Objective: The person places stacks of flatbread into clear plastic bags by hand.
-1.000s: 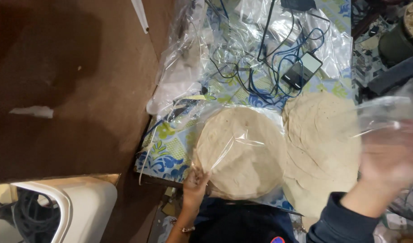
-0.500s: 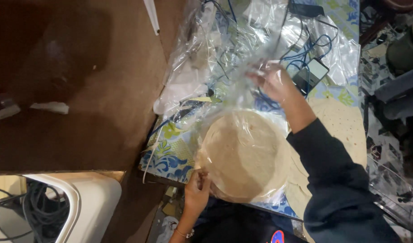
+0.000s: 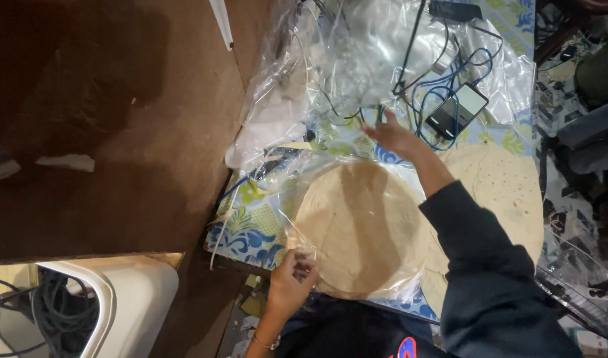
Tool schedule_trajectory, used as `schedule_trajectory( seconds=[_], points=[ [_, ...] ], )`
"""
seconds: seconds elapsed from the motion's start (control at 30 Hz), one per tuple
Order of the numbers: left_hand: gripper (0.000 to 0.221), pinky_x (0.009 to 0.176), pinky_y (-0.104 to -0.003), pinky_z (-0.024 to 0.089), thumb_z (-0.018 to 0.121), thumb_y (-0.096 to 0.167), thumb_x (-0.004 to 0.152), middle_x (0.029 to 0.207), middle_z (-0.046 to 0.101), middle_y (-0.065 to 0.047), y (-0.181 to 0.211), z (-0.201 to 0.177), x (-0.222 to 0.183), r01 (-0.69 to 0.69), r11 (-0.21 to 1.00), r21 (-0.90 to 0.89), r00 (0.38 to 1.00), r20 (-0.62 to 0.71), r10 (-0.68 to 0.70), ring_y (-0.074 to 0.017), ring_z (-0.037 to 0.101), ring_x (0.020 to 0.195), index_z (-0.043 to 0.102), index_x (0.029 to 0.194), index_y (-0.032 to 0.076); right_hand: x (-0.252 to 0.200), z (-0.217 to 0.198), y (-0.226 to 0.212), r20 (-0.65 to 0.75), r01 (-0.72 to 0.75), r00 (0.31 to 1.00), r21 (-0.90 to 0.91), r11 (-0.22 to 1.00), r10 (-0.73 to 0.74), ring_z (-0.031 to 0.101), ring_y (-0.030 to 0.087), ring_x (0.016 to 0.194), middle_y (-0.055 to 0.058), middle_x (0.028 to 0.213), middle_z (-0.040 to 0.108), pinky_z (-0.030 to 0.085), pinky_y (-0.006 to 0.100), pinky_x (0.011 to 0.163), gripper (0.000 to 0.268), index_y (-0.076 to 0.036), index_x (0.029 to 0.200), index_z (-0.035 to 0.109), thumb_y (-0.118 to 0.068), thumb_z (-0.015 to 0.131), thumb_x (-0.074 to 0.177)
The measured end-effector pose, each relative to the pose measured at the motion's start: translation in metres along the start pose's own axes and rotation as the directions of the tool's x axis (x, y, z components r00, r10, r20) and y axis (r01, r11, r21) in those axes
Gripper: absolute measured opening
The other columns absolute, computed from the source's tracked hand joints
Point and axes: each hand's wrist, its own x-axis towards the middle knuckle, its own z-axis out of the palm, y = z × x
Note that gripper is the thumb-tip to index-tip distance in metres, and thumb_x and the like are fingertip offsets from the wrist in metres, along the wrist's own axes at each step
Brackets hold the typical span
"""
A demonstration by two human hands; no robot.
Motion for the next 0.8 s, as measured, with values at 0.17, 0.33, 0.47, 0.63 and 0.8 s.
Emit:
schedule_trajectory(
  seconds=[0.17, 0.33, 0.47, 0.63, 0.8],
  points=[
    [0.038, 0.066, -0.027, 0.056, 0.078, 0.017, 0.084, 0.094, 0.075, -0.005, -0.007, -0.009, 0.017, -0.04, 0.989, -0.143, 0.997, -0.068, 0.031, -0.0102, 0.068, 0.077, 0.065, 0.117, 0.004, -0.056, -0.152, -0.081, 0.338, -0.566, 0.814, 0.649, 0.509, 0.473, 0.066, 0.042, 0.11, 0.026, 0.12, 0.069, 0.053, 0.048, 0.093, 0.063, -0.003, 0.132, 0.059, -0.042, 0.077, 0.086],
    [0.036, 0.072, -0.024, 0.061, 0.072, 0.025, 0.093, 0.105, 0.074, -0.006, -0.006, -0.025, 0.057, -0.006, 0.966, -0.257, 0.999, -0.042, -0.005, -0.0097, 0.073, 0.084, 0.06, 0.121, 0.005, -0.095, -0.233, -0.126, 0.276, -0.637, 0.721, 0.626, 0.45, 0.635, 0.067, 0.04, 0.104, 0.019, 0.11, 0.072, 0.053, 0.049, 0.087, 0.035, -0.008, 0.111, 0.069, -0.033, 0.077, 0.088],
    [0.036, 0.068, -0.027, 0.058, 0.071, 0.019, 0.093, 0.11, 0.074, -0.007, 0.02, -0.023, 0.08, -0.02, 0.994, -0.106, 0.998, -0.069, 0.013, -0.0147, 0.071, 0.079, 0.062, 0.125, 0.005, -0.109, -0.254, -0.142, -0.047, -0.494, 0.674, 0.713, 0.498, 0.737, 0.07, 0.035, 0.099, 0.013, 0.102, 0.075, 0.055, 0.046, 0.086, 0.012, -0.008, 0.098, 0.071, -0.013, 0.073, 0.087],
    [0.026, 0.073, -0.026, 0.058, 0.067, 0.011, 0.095, 0.103, 0.078, -0.006, 0.046, -0.01, 0.093, -0.236, 0.971, -0.048, 0.949, -0.226, 0.219, -0.0114, 0.073, 0.086, 0.065, 0.12, 0.003, -0.122, -0.259, -0.147, -0.279, -0.397, 0.527, 0.754, 0.523, 0.803, 0.072, 0.03, 0.09, 0.012, 0.1, 0.075, 0.055, 0.04, 0.078, 0.01, -0.005, 0.105, 0.066, -0.008, 0.069, 0.096],
    [0.026, 0.063, -0.028, 0.06, 0.061, 0.015, 0.095, 0.106, 0.076, -0.001, 0.038, 0.004, 0.11, -0.01, 0.993, -0.115, 0.991, -0.135, -0.005, -0.0124, 0.072, 0.074, 0.064, 0.12, 0.006, -0.131, -0.24, -0.128, 0.126, -0.398, 0.359, 0.917, 0.029, 0.925, 0.07, 0.018, 0.067, 0.01, 0.082, 0.074, 0.052, 0.029, 0.058, 0.018, -0.001, 0.113, 0.062, -0.019, 0.065, 0.108]
  ],
)
